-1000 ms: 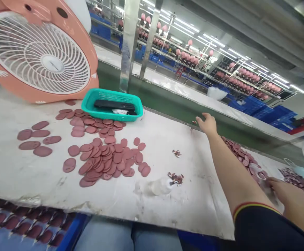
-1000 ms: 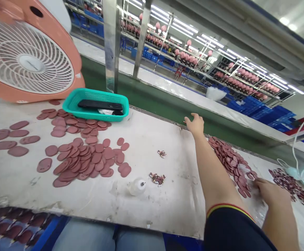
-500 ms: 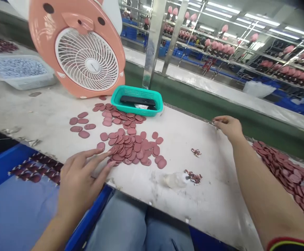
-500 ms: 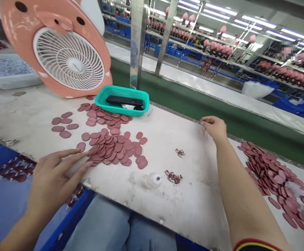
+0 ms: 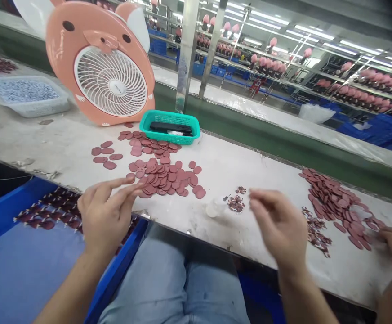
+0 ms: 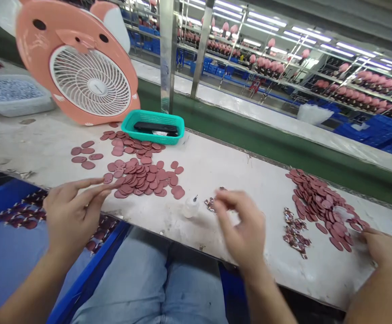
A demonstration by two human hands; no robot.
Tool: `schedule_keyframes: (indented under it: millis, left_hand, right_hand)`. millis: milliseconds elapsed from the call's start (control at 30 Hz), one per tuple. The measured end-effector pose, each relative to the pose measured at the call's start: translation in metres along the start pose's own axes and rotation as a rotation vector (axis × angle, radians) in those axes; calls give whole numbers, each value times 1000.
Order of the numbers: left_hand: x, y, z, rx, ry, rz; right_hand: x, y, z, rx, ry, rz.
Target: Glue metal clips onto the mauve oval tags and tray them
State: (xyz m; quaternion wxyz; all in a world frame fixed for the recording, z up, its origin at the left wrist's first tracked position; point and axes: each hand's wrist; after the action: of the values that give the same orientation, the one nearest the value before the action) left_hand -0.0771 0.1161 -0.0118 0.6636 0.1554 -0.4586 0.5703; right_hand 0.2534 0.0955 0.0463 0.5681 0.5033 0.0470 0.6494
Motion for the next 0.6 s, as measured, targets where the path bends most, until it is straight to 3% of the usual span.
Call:
schedule_keyframes:
  millis: [100,167,200,267,367,433,533,600]
  left_hand:
    - [-26,-27,23,-307,2,-187]
    - [-45,-47,37,-513,82,-177]
    - [-55,-56,43,-601,120,-85]
    - [-71,-73,50,-755,192,300]
    - [-81,-95,54,-1004,335,1105]
    - [-78,-106,54,-1141,387,1471]
    - [-68,-114,56,-1200,317,1675]
    - [-62,-114,56,-1154,261,1718]
  right_hand:
    - [-44,48,-25,280,154,230]
    - [-65,64,-44,363,214,290]
    - [-72,67,-51,393,212,313]
    - [-81,68,-62,420,166,376]
    - [-86,66,-68,349,51,519]
    - [-87,67,-68,277,8,591]
    - [-88,62,-63,238,-10,545]
    - [-86,51,-58,170,-107,327]
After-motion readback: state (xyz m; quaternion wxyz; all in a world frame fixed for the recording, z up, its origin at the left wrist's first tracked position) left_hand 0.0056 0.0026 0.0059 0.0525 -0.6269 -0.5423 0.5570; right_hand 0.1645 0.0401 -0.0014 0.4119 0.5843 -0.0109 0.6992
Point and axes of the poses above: each hand's wrist, its own x-axis towards the middle knuckle, its own z-axis out of the back of the hand, y = z × x, and after that the axes turned 7 degrees about -y, right-handed
